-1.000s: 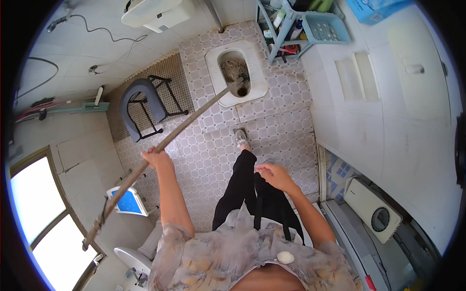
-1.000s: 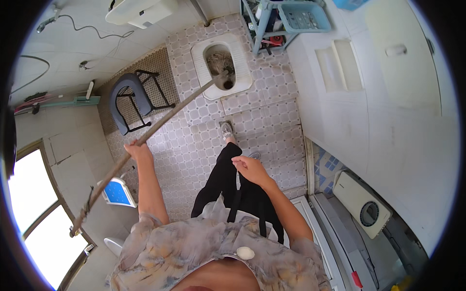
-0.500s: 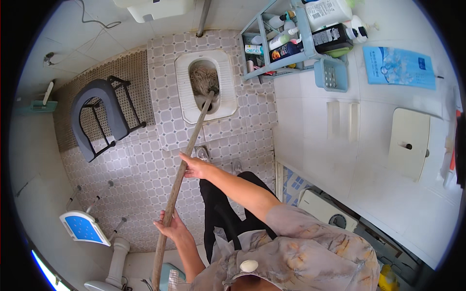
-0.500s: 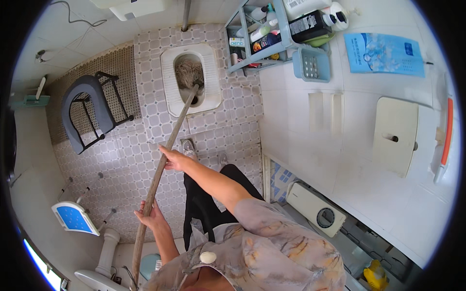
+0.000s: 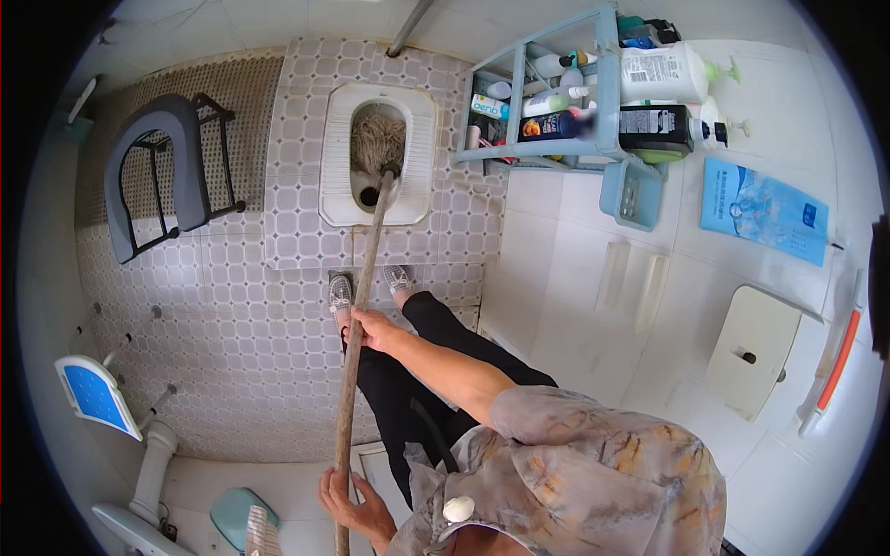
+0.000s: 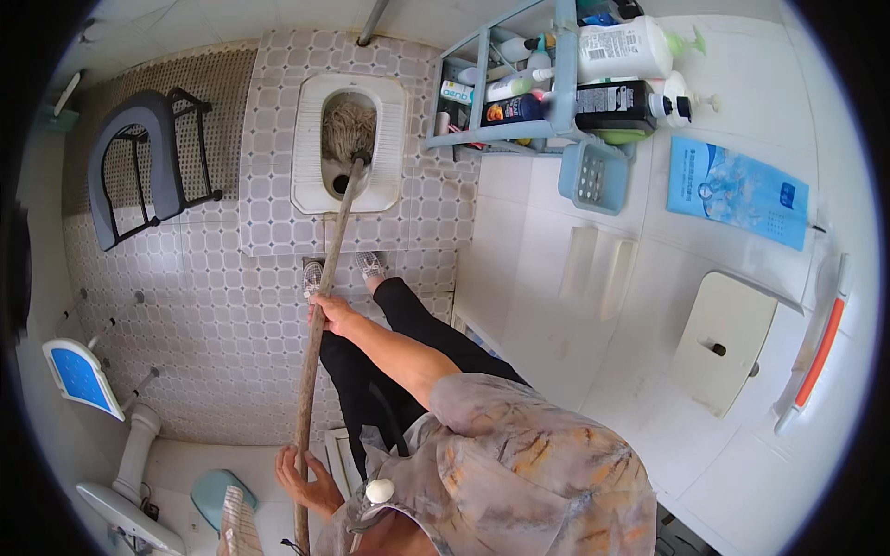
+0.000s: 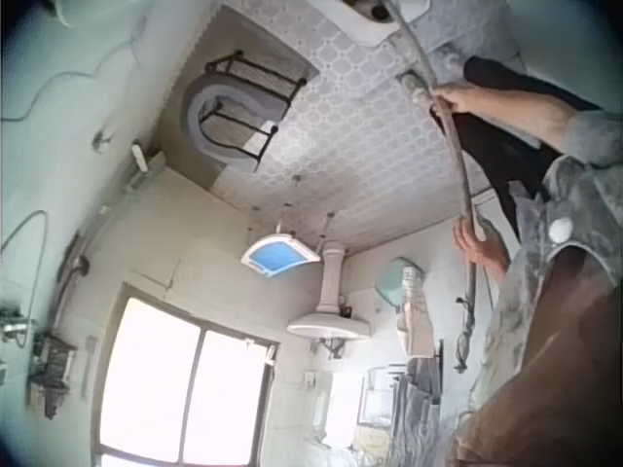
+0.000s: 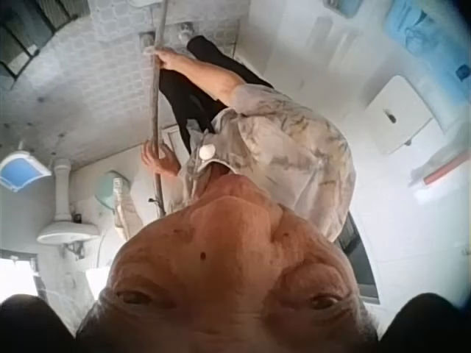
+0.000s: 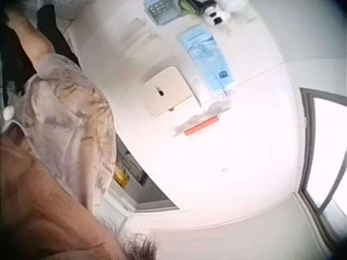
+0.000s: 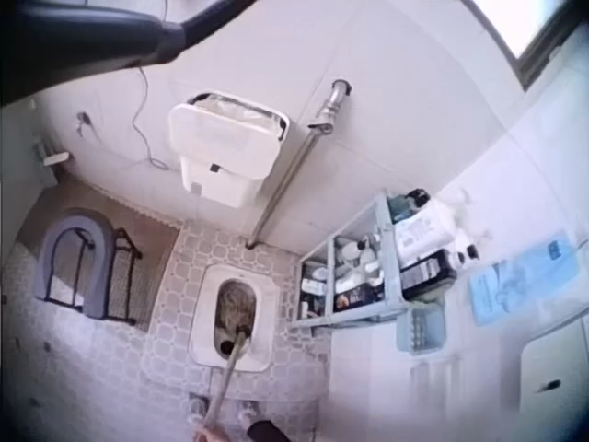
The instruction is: The recorder mops the floor of a home, moving from a living/dining area into a bathroom where they mop around and inside a squat toilet.
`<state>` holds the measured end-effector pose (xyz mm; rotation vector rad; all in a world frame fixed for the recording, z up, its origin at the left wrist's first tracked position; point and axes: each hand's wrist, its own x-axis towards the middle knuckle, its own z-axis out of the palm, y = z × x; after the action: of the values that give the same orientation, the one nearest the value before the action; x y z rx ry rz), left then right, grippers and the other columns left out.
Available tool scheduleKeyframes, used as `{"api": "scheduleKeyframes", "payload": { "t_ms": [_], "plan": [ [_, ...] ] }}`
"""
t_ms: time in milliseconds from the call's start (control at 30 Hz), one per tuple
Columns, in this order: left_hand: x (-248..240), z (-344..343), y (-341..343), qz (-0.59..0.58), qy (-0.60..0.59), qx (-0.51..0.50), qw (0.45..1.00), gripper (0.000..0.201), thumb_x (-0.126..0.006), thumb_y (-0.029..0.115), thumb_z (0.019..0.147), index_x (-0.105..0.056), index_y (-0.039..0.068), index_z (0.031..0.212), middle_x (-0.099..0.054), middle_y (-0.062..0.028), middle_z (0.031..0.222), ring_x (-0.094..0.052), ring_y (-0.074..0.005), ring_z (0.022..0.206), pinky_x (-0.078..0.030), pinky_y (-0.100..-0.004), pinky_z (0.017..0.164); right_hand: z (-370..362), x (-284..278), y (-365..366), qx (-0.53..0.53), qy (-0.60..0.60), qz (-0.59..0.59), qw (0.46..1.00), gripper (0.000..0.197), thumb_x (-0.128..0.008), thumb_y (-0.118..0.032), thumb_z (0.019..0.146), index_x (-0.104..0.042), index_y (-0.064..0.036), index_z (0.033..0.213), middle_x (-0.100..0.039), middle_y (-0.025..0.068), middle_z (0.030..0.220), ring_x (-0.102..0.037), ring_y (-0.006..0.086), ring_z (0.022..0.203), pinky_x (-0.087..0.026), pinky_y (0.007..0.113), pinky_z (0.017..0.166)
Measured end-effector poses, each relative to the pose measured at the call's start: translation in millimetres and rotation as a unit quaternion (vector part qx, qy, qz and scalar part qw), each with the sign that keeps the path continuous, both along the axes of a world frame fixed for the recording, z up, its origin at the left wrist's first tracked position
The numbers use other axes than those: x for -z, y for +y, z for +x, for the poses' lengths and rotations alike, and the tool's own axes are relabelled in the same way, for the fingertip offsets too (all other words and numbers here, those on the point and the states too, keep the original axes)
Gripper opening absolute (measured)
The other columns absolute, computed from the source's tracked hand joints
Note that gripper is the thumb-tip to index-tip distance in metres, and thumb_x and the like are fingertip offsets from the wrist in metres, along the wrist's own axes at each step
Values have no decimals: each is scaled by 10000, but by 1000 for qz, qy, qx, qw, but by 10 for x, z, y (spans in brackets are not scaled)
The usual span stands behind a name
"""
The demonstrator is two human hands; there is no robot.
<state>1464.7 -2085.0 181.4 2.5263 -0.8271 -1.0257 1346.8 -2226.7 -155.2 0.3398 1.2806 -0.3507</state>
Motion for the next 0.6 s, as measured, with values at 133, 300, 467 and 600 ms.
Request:
{"api": "scheduleKeyframes", "payload": {
  "t_ms": [133, 300, 467, 600],
  "plan": [
    [-103, -291, 272, 164, -172, 158, 958, 581, -743, 148, 704, -514, 90, 1236, -554, -152, 1200, -503, -341, 1105, -365, -474, 949, -285, -40, -2, 5, -22, 15, 1000, 259, -609, -266, 918, -541, -29, 996, -615, 91, 830, -634, 257, 709, -580, 481, 731],
    [150, -422, 850, 307, 18, 121, 944, 607, -724, 267, 767, -451, 131, 1291, -603, -178, 1048, -611, -375, 912, -477, -478, 759, -617, 207, 77, 12, -3, 23, 1000, 304, -655, -394, 870, -575, -105, 919, -609, 20, 762, -597, 176, 630, -548, 368, 606],
    [411, -452, 932, 322, -12, 94, 942, 404, -681, 301, 822, -528, 89, 1130, -633, -167, 982, -630, -390, 842, -492, -480, 664, -672, 792, -229, 108, -18, 43, 993, 311, -676, -455, 839, -564, -166, 865, -557, -37, 668, -494, 111, 520, -400, 277, 478],
    [863, -22, 1182, 274, -75, 140, 949, 269, -715, 278, 786, -579, 86, 917, -634, -133, 755, -635, -356, 645, -489, -447, 557, -529, 1035, -262, 90, 31, 24, 995, 327, -677, -454, 832, -494, -186, 801, -480, -56, 590, -439, 103, 472, -362, 281, 467]
  ]
}}
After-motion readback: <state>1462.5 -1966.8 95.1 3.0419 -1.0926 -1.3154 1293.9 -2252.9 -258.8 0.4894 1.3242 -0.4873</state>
